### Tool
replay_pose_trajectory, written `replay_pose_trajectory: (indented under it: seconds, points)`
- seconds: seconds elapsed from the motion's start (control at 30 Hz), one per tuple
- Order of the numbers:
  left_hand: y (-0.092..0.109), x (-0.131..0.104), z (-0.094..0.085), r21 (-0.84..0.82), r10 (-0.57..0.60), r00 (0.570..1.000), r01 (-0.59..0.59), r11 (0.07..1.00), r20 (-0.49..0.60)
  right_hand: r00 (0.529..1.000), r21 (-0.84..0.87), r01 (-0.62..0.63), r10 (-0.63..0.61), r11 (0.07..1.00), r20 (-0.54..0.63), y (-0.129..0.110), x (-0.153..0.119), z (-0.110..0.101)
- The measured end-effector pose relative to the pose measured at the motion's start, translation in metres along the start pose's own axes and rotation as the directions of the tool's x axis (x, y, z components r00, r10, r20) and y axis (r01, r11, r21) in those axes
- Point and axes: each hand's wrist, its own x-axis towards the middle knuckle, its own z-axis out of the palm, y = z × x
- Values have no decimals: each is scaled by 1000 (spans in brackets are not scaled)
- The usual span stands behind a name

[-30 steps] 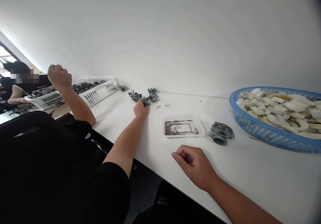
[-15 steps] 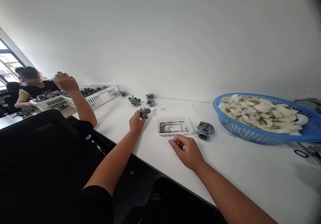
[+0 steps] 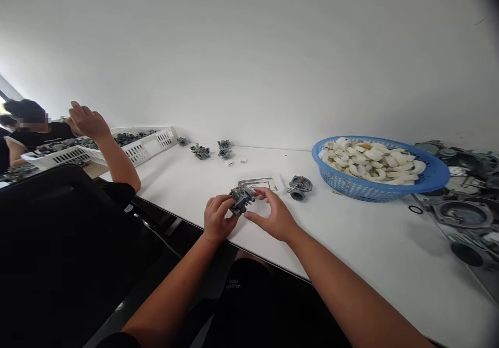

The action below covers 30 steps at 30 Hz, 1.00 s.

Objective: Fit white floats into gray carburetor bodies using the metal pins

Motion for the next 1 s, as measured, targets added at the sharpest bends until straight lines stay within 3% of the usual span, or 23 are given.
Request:
replay_pose_trajectory:
  seconds: [0.13, 0.4, 0.53, 0.77, 1.0]
  points:
    - [21, 3, 0, -14, 119, 990, -118, 993, 80, 992, 42, 16, -21, 999, 128, 4, 0, -4]
    - [22, 0, 2, -58, 135, 971, -126, 990, 196, 963, 10, 8, -11, 1000, 270, 2, -6, -17]
    - [22, -3, 7, -98, 128, 951, -104, 990, 280, 978, -47, 19, -8, 999, 209, -1, -11, -13]
    - [35, -3, 7, -216, 52, 905, 45, 975, 423, 995, -167, 73, -62, 983, 73, -2, -28, -12]
    - [60, -9, 1, -339, 136, 857, 47, 940, 497, 997, -226, 59, -69, 972, -37, -3, -58, -28]
